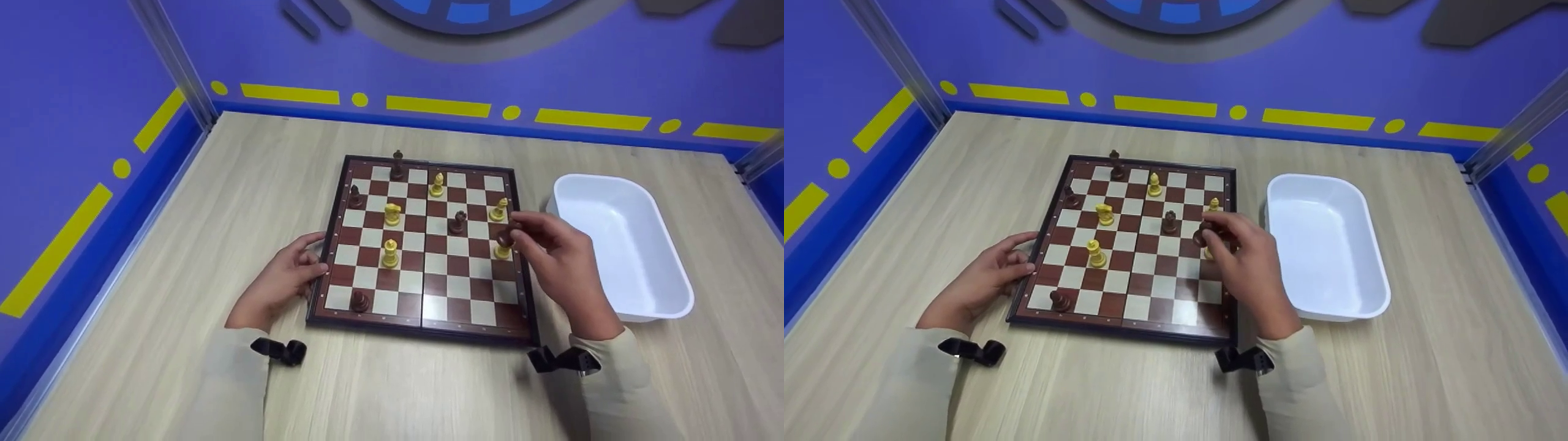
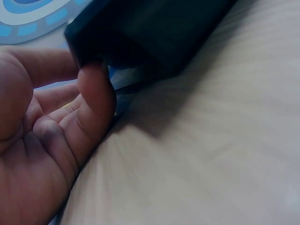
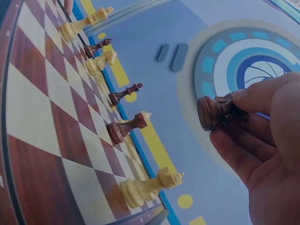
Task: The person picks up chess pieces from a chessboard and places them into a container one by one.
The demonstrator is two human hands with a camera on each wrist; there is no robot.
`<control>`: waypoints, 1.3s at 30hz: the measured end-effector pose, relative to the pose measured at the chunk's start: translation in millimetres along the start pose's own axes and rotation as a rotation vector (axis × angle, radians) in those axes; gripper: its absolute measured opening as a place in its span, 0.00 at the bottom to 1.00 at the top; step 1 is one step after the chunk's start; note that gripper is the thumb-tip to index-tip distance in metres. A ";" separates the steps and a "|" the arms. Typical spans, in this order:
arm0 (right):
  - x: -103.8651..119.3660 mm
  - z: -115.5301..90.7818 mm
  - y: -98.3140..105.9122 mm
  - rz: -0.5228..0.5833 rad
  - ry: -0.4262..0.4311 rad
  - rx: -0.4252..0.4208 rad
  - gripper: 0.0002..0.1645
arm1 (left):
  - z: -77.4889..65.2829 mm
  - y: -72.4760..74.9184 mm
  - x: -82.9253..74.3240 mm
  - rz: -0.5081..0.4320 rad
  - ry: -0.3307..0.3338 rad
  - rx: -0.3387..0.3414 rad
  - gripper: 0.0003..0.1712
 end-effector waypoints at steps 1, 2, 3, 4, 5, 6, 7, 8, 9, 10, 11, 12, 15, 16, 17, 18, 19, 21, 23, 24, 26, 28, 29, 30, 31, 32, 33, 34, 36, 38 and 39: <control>-0.2 0.1 1.4 0.006 -0.011 -0.003 0.14 | -0.1 0.2 0.0 -0.001 0.001 -0.001 0.36; -0.1 0.1 3.1 0.006 -0.019 -0.010 0.14 | -0.1 0.3 0.0 -0.001 0.002 -0.001 0.36; 0.2 0.2 4.9 0.004 -0.022 -0.015 0.14 | 0.0 0.2 -0.2 0.000 0.002 -0.001 0.36; 0.6 0.2 6.8 -0.001 -0.022 -0.020 0.13 | 0.0 0.0 -0.3 -0.003 0.002 0.000 0.36; 1.3 0.3 8.7 0.003 -0.018 -0.025 0.13 | 0.1 -0.2 -0.7 0.000 -0.002 0.003 0.36; 1.8 0.3 10.5 0.006 -0.015 -0.030 0.13 | 0.2 -0.5 -1.1 0.003 -0.007 0.008 0.36; 2.3 0.3 12.5 0.003 -0.011 -0.037 0.14 | 0.2 -0.9 -1.6 0.001 -0.009 0.010 0.36; 2.8 0.3 14.7 -0.002 -0.006 -0.045 0.14 | 0.2 -1.3 -1.9 -0.005 -0.010 0.012 0.36; 2.9 0.2 16.6 -0.007 -0.003 -0.050 0.14 | 0.1 -1.8 -2.2 -0.010 -0.010 0.015 0.36; 2.8 0.3 18.5 -0.005 -0.005 -0.056 0.14 | -0.1 -2.1 -2.6 -0.014 -0.010 0.018 0.36; 2.5 0.4 20.4 0.001 -0.009 -0.062 0.14 | -0.2 -2.4 -3.0 -0.018 -0.010 0.020 0.36; 1.7 0.4 22.3 -0.001 -0.015 -0.067 0.14 | -0.3 -2.7 -3.4 -0.024 -0.007 0.020 0.36; -0.4 0.6 28.6 0.009 -0.033 -0.080 0.15 | -0.1 -3.3 -4.3 -0.025 -0.005 0.023 0.35; -1.2 0.8 30.6 0.015 -0.039 -0.084 0.15 | 0.0 -3.5 -4.8 -0.023 -0.007 0.023 0.36; -1.7 0.9 32.6 0.015 -0.040 -0.086 0.15 | 0.3 -3.6 -4.9 -0.024 -0.006 0.023 0.36; -2.1 1.0 34.4 0.015 -0.038 -0.086 0.15 | 0.5 -3.7 -5.1 -0.024 -0.005 0.022 0.36; -2.1 1.3 36.3 0.017 -0.036 -0.086 0.15 | 0.8 -3.9 -5.2 -0.021 -0.007 0.024 0.36; -2.3 1.7 39.8 0.019 -0.026 -0.085 0.15 | 1.5 -3.9 -5.1 -0.017 -0.008 0.021 0.36; -2.7 2.1 43.2 0.020 -0.017 -0.088 0.15 | 2.1 -3.7 -4.5 0.001 -0.012 0.019 0.36; -3.2 2.3 44.6 0.024 -0.017 -0.090 0.15 | 2.3 -3.4 -4.2 0.009 -0.013 0.016 0.36; -4.6 2.5 47.9 0.015 -0.026 -0.101 0.15 | 2.2 -2.9 -3.5 0.020 -0.014 0.008 0.36; -6.2 2.6 51.1 -0.005 -0.039 -0.115 0.15 | 1.7 -2.7 -2.8 0.023 -0.013 0.007 0.36; -7.0 2.6 52.5 -0.016 -0.045 -0.122 0.15 | 1.1 -2.8 -2.8 0.019 -0.014 0.008 0.36; -7.6 2.7 54.1 -0.026 -0.052 -0.130 0.15 | 0.5 -2.8 -2.6 0.005 -0.011 0.008 0.36; -8.3 2.7 55.8 -0.035 -0.059 -0.139 0.14 | 0.0 -3.0 -2.5 -0.002 -0.011 0.012 0.36; -8.8 2.8 57.0 -0.037 -0.065 -0.143 0.14 | -0.4 -3.1 -2.3 -0.007 -0.009 0.014 0.36; -9.3 2.9 58.4 -0.040 -0.069 -0.148 0.14 | -0.8 -3.1 -2.1 -0.008 -0.009 0.017 0.36; -9.9 2.8 59.6 -0.040 -0.074 -0.151 0.15 | -1.2 -3.1 -1.9 -0.014 -0.008 0.017 0.36; -10.5 2.9 62.1 -0.020 -0.071 -0.153 0.15 | -2.3 -2.6 -1.1 -0.018 0.000 0.015 0.36; -11.7 3.0 65.8 0.006 -0.066 -0.155 0.15 | -1.8 -2.9 -1.1 -0.010 0.004 0.014 0.36; -12.6 2.9 67.9 0.014 -0.066 -0.159 0.15 | -1.7 -3.3 -1.4 -0.004 0.004 0.016 0.36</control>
Point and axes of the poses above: each hand's wrist, its own z-axis towards the middle knuckle, its own y-axis out of the back of the hand, x = y × z, the point moved 7 cm from there along z, towards the middle knuckle, and after that the axes turned 8 degrees about z, right-handed, at the moved point
